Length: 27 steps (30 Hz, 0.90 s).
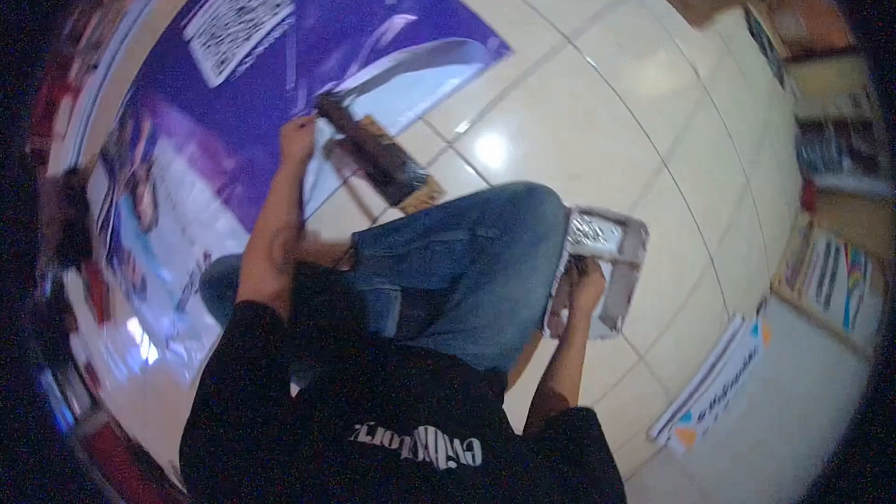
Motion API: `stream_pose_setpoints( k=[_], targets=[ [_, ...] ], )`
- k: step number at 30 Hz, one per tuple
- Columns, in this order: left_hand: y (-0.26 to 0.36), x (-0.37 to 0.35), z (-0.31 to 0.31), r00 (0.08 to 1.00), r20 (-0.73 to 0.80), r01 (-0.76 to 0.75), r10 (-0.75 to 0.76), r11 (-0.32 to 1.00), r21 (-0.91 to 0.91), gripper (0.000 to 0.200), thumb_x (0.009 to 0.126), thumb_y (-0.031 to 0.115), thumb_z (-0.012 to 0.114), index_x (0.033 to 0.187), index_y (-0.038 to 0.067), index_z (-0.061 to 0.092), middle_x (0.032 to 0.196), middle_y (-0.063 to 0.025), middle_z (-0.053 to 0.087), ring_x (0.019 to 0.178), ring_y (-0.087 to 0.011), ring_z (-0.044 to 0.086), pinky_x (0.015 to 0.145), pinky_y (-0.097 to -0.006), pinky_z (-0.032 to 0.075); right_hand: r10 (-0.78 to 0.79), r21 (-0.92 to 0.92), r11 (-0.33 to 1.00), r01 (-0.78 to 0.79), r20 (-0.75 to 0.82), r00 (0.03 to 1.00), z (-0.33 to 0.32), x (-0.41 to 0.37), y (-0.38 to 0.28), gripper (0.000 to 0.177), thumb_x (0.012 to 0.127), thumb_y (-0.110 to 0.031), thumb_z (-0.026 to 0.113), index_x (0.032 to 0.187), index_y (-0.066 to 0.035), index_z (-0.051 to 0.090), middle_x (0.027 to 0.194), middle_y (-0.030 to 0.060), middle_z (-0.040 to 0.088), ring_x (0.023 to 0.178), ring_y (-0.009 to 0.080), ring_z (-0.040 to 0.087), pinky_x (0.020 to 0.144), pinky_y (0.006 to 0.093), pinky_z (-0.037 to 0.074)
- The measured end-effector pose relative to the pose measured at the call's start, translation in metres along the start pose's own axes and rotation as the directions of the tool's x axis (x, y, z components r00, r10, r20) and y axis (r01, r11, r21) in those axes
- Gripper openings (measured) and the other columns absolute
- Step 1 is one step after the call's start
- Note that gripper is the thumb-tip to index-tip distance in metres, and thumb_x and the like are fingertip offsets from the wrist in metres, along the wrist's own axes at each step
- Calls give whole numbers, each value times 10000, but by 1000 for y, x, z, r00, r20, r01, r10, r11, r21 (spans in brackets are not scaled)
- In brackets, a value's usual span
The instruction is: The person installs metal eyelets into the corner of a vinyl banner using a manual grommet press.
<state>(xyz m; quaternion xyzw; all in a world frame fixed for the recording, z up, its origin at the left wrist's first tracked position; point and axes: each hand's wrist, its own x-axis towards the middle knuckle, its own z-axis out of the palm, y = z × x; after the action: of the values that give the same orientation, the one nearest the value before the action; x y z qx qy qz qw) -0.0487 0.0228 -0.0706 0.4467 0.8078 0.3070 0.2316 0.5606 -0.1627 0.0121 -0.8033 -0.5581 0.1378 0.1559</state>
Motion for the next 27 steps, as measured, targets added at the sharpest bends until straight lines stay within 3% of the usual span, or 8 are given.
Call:
stream_pose_setpoints(
  k=[1, 3, 5, 11, 19, 22, 25, 27],
  targets=[
    [21, -12, -12, 979, -129, -130, 156, 973, 190, 272, 831, 254, 546, 933, 41, 683, 917, -205, 657, 901, -356, 633, 812, -402, 494, -50, -36, 998, 50, -7, 999, 5, 1, 9, 245, 741, -131, 691, 960, -25, 661, 921, 171, 672, 838, 289, 666, 756, 340, 500],
    [50, -24, -25, 995, -93, 77, -46, 928, 365, 252, 839, 251, 542, 919, 41, 656, 929, -181, 651, 899, -368, 620, 781, -436, 498, -19, -16, 1000, 19, 36, 999, -3, 0, 8, 235, 741, -139, 697, 927, -3, 652, 868, 166, 672, 805, 327, 659, 743, 372, 501],
    [38, -34, -28, 906, -175, -267, 386, 841, 470, 242, 851, 255, 534, 959, 61, 631, 960, -159, 621, 908, -355, 610, 753, -448, 501, -13, -12, 1000, 12, -114, 993, -9, -6, 0, 248, 748, -125, 682, 953, 5, 633, 812, 144, 669, 736, 272, 661, 680, 354, 505],
    [57, -66, -43, 877, 323, -456, 355, 826, 331, 217, 808, 184, 554, 964, 44, 609, 942, -164, 598, 902, -350, 588, 771, -455, 487, 163, 80, 975, -206, 371, 914, -74, 0, -17, 235, 724, -74, 697, 916, 24, 606, 733, 136, 655, 622, 209, 646, 573, 314, 515],
    [55, -119, -26, 904, 318, -400, 285, 825, 399, 421, 648, 117, 667, 1055, 25, 615, 1172, -188, 529, 1124, -325, 512, 856, -412, 485, 276, 9, 949, -315, 461, 843, -107, 35, -61, 243, 687, 8, 671, 919, -3, 599, 725, 126, 619, 562, 176, 612, 466, 297, 491],
    [63, -117, -28, 917, 308, -378, 252, 796, 473, 352, 658, 98, 668, 1004, 38, 638, 1205, -168, 487, 1135, -308, 487, 872, -390, 482, 40, -264, 960, 95, 464, 885, -110, 47, -92, 287, 712, -88, 680, 971, 33, 663, 832, 157, 657, 667, 197, 632, 617, 269, 508],
    [70, -113, -37, 910, 326, -399, 256, 756, 520, 237, 676, 75, 645, 908, 39, 673, 1153, -150, 506, 1076, -281, 516, 849, -363, 497, -198, 362, 931, 46, 395, 897, -81, 49, -197, 325, 809, -151, 660, 1048, 65, 617, 860, 105, 660, 795, 146, 603, 724, 266, 482],
    [73, -105, -37, 885, 428, -409, 184, 746, 526, 268, 717, 140, 626, 957, 28, 663, 1121, -117, 515, 1047, -244, 523, 769, -316, 512, -344, 401, 900, 170, 414, 843, -49, 60, -264, 198, 831, -140, 657, 892, 39, 599, 797, 62, 622, 734, 124, 602, 709, 246, 483]
  ],
)
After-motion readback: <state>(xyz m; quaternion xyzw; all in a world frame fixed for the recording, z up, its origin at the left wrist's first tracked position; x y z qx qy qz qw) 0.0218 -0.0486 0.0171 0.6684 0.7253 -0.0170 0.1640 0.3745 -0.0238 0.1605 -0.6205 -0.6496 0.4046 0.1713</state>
